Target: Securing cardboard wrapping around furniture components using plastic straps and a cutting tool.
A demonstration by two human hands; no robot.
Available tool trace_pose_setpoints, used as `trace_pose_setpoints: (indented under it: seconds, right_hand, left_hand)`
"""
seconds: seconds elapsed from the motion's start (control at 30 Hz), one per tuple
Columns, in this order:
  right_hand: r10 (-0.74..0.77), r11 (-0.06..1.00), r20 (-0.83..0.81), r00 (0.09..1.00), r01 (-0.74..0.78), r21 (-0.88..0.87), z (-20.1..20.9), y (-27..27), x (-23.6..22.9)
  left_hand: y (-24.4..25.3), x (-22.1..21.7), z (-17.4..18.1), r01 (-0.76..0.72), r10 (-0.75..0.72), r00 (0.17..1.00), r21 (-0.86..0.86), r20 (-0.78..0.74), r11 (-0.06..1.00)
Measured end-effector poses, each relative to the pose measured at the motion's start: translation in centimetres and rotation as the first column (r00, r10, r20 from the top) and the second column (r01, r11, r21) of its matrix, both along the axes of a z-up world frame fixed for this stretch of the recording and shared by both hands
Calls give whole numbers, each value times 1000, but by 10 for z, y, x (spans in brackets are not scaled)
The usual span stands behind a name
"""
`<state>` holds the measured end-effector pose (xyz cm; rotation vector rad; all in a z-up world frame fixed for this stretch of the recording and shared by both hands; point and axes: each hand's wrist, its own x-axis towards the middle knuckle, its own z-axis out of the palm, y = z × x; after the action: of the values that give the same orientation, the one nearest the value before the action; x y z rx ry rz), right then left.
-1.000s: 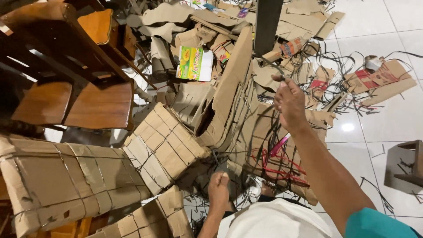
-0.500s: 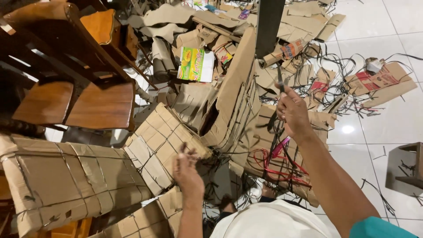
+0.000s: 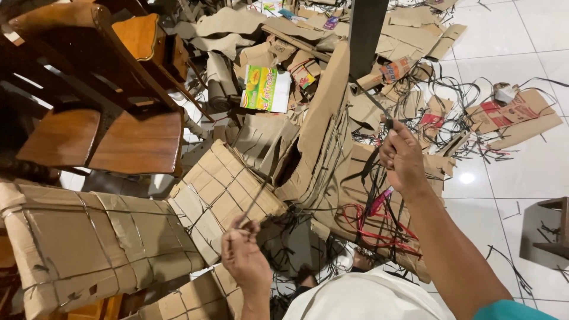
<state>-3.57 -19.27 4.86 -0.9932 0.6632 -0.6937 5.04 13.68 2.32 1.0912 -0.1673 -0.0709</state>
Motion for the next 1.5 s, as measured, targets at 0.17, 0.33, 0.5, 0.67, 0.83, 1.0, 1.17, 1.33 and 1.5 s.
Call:
trace_pose_setpoints:
  seconds: [0.17,0.33,0.5,0.67,0.83,1.0,1.17,1.33,1.5]
  right_hand:
    - [65,998,-44,997,-65,2,9,23,1]
    - [74,997,-57,996,-74,-4,20,32,4]
    - [28,979,74,997,-12,-206,39,7,0]
    - [58,962,106,993,-27,-273,39,9,-13]
    - [90,951,83,992,-61,-303,35,28,-21]
    - [267,926,-480,835,-360,-110,26,71,-16]
    - [291,956,-560,776,-219,194,28,129,0]
    - [250,783,-709,660,-568,-252,-52,146,-18]
    - [248,331,-711,658,-748,-576,-128,165,-36]
  left_hand:
    - [-7,-37,-20,217,-207,973,103,-97,971]
    - [-38,-43,-1,449,-400,870,129,-287,884]
    - [-52,-33,3,460,-374,852,181,-367,869]
    - [-59,-30,-4,422,-332,862,179,-382,889]
    - [-65,-23,-32,365,-266,866,175,-423,914]
    - [-75,-26,-48,498,-359,821,251,-443,830]
    - [-84,-21,-30,564,-337,777,349,-532,749]
    - [-98,-16,32,612,-459,764,284,-453,738]
    - [-91,-15,28,664,-486,690,203,-536,719]
